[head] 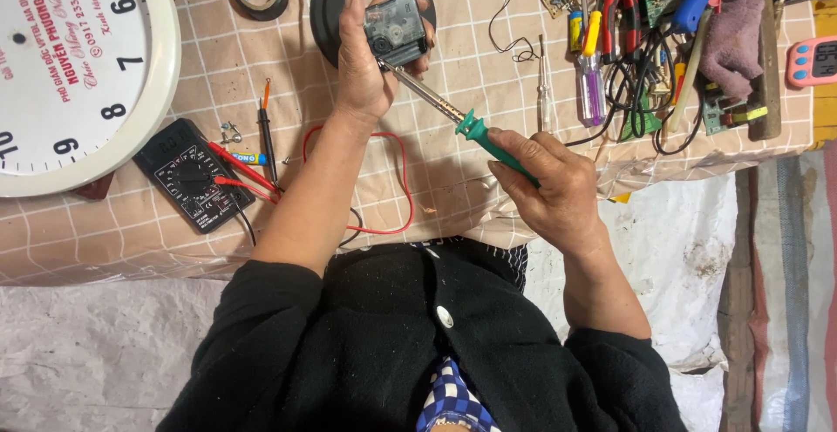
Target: Repairing and reassembling a clock movement on a workbench using pliers, a screwdriver, and a soldering iron.
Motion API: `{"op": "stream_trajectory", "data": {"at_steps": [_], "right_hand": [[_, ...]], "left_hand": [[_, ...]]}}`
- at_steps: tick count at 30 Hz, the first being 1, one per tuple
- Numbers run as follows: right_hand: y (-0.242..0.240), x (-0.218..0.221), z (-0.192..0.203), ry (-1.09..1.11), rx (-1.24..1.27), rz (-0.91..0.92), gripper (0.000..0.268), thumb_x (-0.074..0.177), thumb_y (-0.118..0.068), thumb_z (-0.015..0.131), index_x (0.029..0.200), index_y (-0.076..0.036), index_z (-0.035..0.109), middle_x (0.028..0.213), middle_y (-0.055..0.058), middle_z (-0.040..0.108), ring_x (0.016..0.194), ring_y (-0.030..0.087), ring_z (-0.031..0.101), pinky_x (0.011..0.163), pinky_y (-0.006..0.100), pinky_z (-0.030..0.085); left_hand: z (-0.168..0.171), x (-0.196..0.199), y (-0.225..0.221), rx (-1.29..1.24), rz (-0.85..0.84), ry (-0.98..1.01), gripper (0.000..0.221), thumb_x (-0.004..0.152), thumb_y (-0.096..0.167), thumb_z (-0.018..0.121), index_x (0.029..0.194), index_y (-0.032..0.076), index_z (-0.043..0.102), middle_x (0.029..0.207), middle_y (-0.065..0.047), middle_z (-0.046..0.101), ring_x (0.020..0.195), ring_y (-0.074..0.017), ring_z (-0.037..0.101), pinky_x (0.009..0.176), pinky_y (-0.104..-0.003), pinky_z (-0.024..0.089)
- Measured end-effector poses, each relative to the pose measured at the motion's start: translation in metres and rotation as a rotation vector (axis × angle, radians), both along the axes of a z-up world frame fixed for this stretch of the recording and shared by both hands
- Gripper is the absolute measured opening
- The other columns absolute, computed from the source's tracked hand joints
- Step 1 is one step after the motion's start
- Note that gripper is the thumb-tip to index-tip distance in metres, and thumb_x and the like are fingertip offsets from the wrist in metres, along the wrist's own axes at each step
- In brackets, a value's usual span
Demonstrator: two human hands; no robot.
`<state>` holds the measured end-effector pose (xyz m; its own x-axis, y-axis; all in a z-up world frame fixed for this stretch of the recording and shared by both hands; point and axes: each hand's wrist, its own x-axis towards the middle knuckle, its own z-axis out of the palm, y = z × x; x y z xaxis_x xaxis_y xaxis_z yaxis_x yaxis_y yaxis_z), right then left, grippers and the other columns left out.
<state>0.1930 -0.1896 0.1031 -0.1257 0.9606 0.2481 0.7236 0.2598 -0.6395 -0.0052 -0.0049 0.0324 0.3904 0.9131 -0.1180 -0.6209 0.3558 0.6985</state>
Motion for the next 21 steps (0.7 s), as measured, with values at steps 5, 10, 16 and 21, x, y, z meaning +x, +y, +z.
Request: {"op": "stream_trajectory", "data": {"at_steps": [5, 10, 16, 21], "right_hand": [[0.0017, -0.0048, -0.0033, -0.063, 0.052, 0.005, 0.034, 0.101, -0.012, 0.076, 0.134, -0.011, 0.067, 0.082, 0.004, 0.055, 0.063, 0.019, 0.050, 0.060, 0.031, 0.043], [0.0031, -0.0060, -0.0038, -0.052, 0.050, 0.009, 0.034, 0.101, -0.011, 0.076, 0.134, -0.010, 0.067, 0.081, 0.004, 0.053, 0.063, 0.019, 0.049, 0.060, 0.031, 0.042], [0.0039, -0.0072, -0.0013, -0.036, 0.034, 0.006, 0.034, 0.101, -0.011, 0.075, 0.134, -0.010, 0.067, 0.083, 0.005, 0.056, 0.064, 0.019, 0.051, 0.062, 0.030, 0.043], [0.0035, -0.0064, -0.0026, -0.001, 0.038, 0.010, 0.035, 0.101, -0.010, 0.075, 0.134, -0.009, 0.066, 0.083, 0.005, 0.056, 0.064, 0.018, 0.050, 0.061, 0.030, 0.043]], "left_hand": [[0.0001, -0.0043, 0.0029, 0.104, -0.010, -0.006, 0.074, 0.085, 0.074, 0.045, 0.105, 0.006, 0.067, 0.081, -0.013, 0.069, 0.055, -0.0227, 0.062, 0.048, -0.032, 0.042], [0.0024, -0.0070, 0.0035, 0.148, -0.021, -0.016, 0.074, 0.086, 0.074, 0.044, 0.105, 0.006, 0.065, 0.081, -0.013, 0.067, 0.057, -0.0224, 0.061, 0.050, -0.033, 0.042], [0.0020, -0.0073, 0.0042, 0.173, -0.020, -0.034, 0.073, 0.087, 0.072, 0.044, 0.105, 0.004, 0.064, 0.080, -0.014, 0.066, 0.057, -0.0227, 0.060, 0.050, -0.033, 0.042], [-0.0014, -0.0077, 0.0045, 0.217, -0.008, -0.052, 0.072, 0.091, 0.070, 0.042, 0.108, 0.003, 0.063, 0.082, -0.015, 0.067, 0.056, -0.0227, 0.059, 0.049, -0.034, 0.044]]}}
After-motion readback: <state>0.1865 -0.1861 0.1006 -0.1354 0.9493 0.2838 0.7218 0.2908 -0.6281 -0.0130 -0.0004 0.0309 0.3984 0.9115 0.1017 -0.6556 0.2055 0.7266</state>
